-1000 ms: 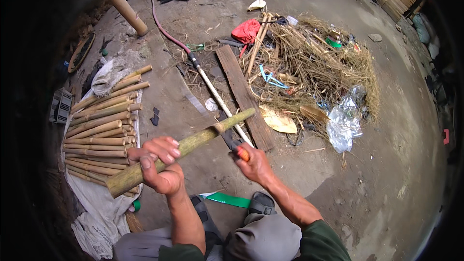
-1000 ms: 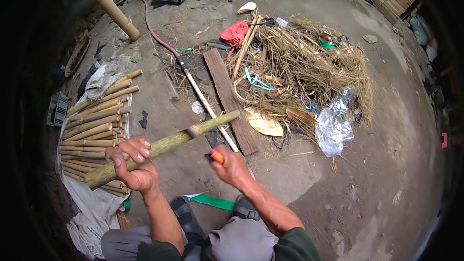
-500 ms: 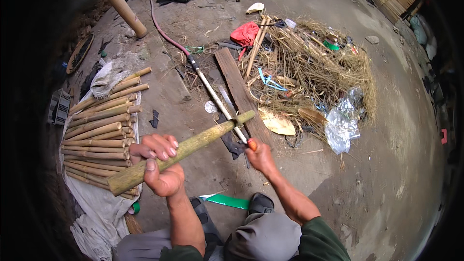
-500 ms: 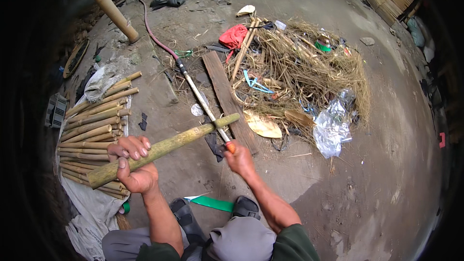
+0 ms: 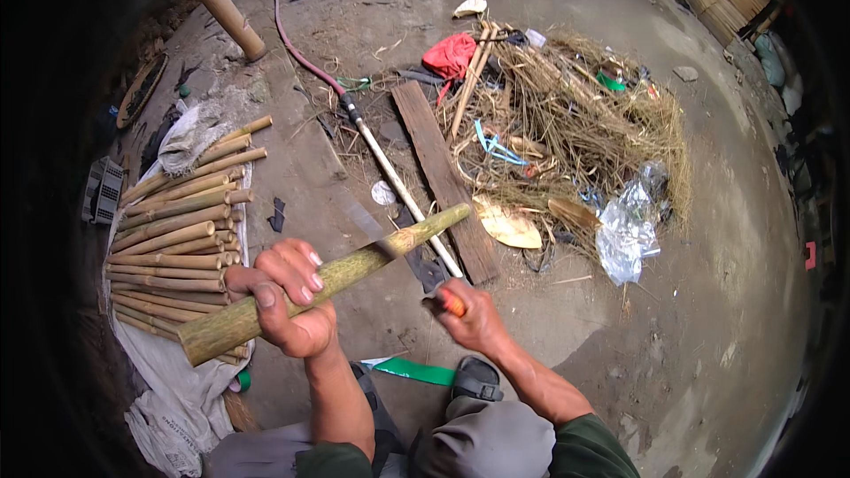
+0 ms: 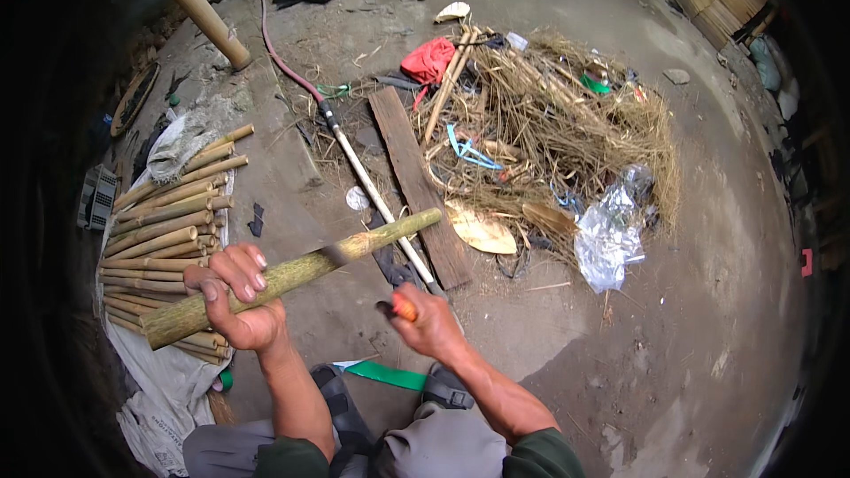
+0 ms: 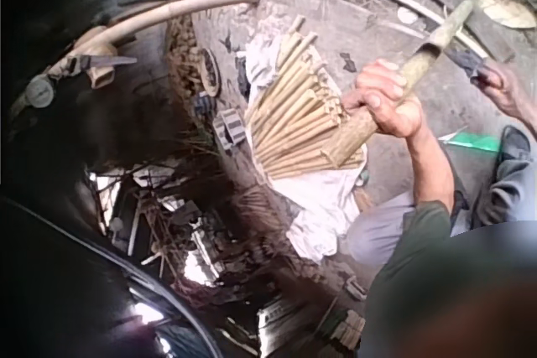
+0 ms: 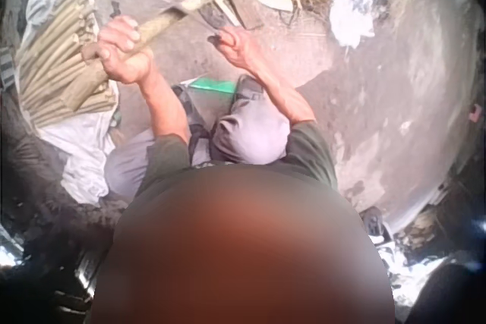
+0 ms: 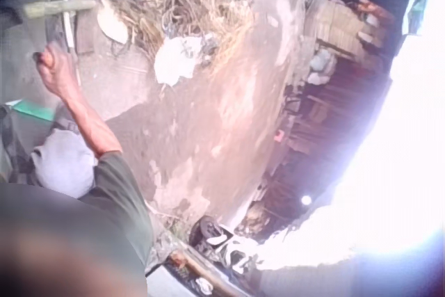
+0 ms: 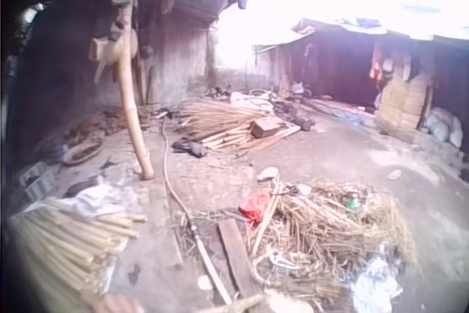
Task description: The person sits on the floor and uses a knife to shave and taper the ends of bamboo poles. They repeatedly pick up poles from a nearby pile, carve the ends, and place the finished pieces back on the pile.
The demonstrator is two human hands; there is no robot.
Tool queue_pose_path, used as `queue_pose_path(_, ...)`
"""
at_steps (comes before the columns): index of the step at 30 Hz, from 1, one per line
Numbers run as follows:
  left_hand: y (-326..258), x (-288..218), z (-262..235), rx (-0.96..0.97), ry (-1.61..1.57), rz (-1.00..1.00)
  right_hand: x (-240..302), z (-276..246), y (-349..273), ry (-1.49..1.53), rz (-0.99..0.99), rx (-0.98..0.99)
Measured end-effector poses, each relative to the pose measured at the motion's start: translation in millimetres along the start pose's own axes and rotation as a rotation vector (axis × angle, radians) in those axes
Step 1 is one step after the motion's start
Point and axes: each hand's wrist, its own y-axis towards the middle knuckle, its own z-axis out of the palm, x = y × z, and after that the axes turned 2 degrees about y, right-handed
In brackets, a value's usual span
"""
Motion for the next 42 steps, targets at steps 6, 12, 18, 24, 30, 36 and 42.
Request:
queue_pose_path(6,10,-7,7,0.116,-0.017,-0.049,16,-17,20,-0.163,0.425,-0.077)
queue_pose_path(12,14,0,16,0.174,0.214,0.034,25,-15,-4,-0.003,-0.148,0.029)
queue_pose_path(18,31,19,23,-0.035,0.200,0.171,31,-10,20,-0.055,0.061,-0.031)
queue_pose_path(24,34,19,37,0.020,0.495,0.364,57,-15,5,0.007,-0.131,-0.081)
queue_pose_path(30,56,36,65,0.082,0.359,0.252,22,-24,34,0.001,0.219,-0.111)
queue_pose_path(36,68,46,66,0.239,0.226,0.268,17,-27,14,0.179,0.234,-0.170)
queue_pose_path(42,65,49,74,0.271,0.213,0.229,46,-33,37,0.111,-0.088,-0.231)
